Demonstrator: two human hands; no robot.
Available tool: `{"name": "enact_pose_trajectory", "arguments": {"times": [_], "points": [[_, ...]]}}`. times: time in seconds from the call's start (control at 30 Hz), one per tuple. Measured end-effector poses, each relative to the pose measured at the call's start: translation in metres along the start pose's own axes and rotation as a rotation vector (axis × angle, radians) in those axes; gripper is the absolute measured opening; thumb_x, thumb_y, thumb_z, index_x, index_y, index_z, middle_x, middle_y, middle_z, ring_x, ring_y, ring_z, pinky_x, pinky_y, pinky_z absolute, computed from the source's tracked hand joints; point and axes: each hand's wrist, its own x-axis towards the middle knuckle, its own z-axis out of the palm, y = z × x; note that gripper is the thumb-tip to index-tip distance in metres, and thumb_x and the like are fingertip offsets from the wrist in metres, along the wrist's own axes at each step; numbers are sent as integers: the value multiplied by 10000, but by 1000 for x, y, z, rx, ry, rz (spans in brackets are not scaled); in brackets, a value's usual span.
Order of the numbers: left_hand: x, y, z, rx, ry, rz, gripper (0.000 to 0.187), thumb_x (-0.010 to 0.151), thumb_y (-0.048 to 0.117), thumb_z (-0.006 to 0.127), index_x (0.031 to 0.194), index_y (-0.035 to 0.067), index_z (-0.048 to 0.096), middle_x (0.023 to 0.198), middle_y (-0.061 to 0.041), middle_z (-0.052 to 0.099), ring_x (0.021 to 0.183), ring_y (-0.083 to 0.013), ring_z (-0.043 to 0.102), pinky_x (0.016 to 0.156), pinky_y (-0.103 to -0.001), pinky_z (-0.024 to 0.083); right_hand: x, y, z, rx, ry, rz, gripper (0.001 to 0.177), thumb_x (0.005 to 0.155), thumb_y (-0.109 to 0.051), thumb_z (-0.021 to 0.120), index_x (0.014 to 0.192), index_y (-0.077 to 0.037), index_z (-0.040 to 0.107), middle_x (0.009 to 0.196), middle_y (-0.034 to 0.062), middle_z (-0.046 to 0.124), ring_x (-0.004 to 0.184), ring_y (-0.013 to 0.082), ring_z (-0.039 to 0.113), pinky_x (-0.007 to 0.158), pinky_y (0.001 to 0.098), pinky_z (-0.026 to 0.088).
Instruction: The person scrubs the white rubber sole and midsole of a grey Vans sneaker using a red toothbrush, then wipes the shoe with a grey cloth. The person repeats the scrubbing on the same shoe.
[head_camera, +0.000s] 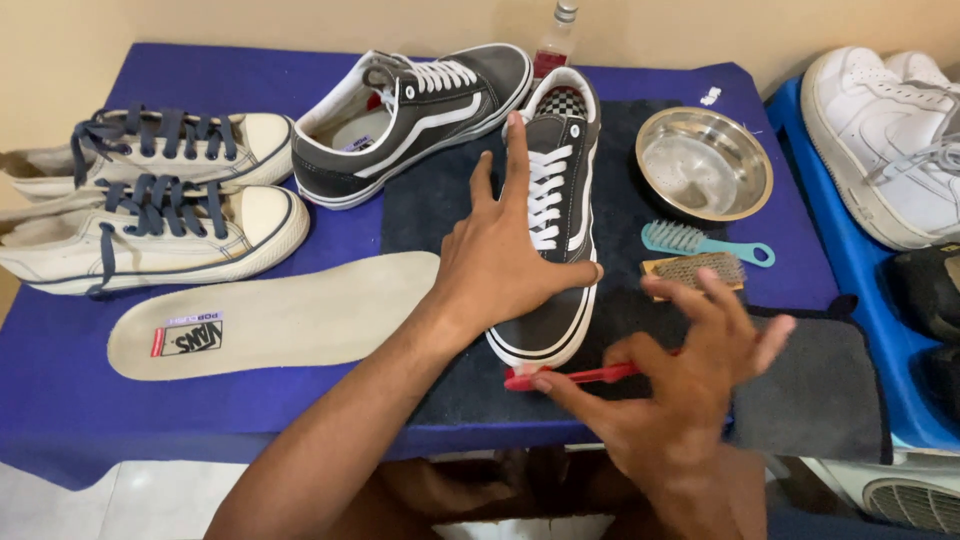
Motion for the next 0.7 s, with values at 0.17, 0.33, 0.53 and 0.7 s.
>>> {"name": "enact_pose_trajectory", "arguments": {"times": [0.17,0.33,0.53,0.7], "points": [[2,-2,-5,-15,-3,-20,1582,761,627,985,1694,377,-268,1837,-368,91,1405,-644,507,1089,-700,447,-2,29,-10,-46,-55,149,548,696,-572,1020,645,-202,618,1510,102,659,1566,436,547,1322,818,19],[2,-2,-2,-11,-1,-1,1578,760,620,998,1702,378,-245,1832,-367,97,1385,-645,523,1092,-691,448,-1,21,-1,102,27,-16,599,657,-530,1054,670,-102,634,1375,226,621,1421,469,522,1276,647,387],[1,0,-1,5,-22,-24,1569,748,614,985,1700,392,-242,1844,-350,97,1402,-610,534,1079,-691,466,-2,31,-9,-81,-26,181,608,738,-568,1022,705,-134,597,1533,186,654,1566,511,563,1339,816,60],[1,1,-6,-15,-32,-39,1565,758,633,977,1692,410,-258,1849,-339,83,1378,-653,522,1098,-684,447,7,31,-6,-15,-37,27,665,646,-758,958,730,-169,664,1458,115,658,1468,403,590,1334,777,41]]}}
